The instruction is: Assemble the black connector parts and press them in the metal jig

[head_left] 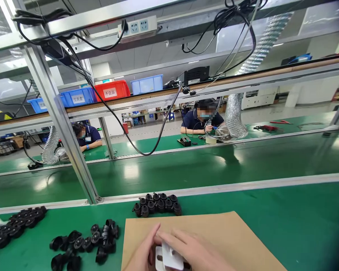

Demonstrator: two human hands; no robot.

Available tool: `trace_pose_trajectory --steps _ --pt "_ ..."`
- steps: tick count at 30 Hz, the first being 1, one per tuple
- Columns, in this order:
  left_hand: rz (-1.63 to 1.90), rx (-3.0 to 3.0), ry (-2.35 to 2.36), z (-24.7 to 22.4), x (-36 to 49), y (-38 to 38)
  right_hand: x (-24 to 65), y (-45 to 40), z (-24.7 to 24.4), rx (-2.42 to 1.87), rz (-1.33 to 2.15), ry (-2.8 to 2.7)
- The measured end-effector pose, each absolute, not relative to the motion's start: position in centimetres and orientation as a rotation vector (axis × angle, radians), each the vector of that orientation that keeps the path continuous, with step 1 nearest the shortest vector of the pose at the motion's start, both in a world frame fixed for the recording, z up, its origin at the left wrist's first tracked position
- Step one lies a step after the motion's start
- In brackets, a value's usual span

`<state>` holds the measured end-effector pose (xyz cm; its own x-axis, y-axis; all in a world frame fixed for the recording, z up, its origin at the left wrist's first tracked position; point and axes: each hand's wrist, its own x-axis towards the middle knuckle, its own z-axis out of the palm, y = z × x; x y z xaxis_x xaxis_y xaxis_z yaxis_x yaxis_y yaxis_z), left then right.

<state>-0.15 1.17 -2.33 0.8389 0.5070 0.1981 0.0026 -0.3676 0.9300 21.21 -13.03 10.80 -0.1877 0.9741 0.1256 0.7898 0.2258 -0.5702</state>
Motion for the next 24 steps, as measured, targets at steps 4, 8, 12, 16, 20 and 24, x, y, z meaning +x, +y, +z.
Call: trace_pose_trajectory --steps 4,8,12,16,20,24 --pt "0.571 1.859 0.382 -3.0 -0.2 1.3 21.5 -13.1 10.4 -1.570 0.539 -2.056" --pt "0.547 1.870 0.402 -2.6 -0.2 1.1 21.4 -13.0 10.2 -1.582 0.526 -2.059" --pt "0.543 1.853 0.387 -2.1 -0.2 0.8 21.0 -13.2 10.5 -1.572 0.458 -2.061" --pt "0.550 1.823 0.403 -1.1 -0.2 0.1 20.8 -13.2 10.3 -1.497 0.515 -2.029" --pt "0.535 1.820 0.351 -0.1 -0.3 0.0 21.3 -12.6 9.5 -1.541 0.514 -2.037" --pt "0.539 1.811 0.354 -0.7 -0.1 0.6 22.3 -12.5 10.2 -1.209 0.913 -1.913"
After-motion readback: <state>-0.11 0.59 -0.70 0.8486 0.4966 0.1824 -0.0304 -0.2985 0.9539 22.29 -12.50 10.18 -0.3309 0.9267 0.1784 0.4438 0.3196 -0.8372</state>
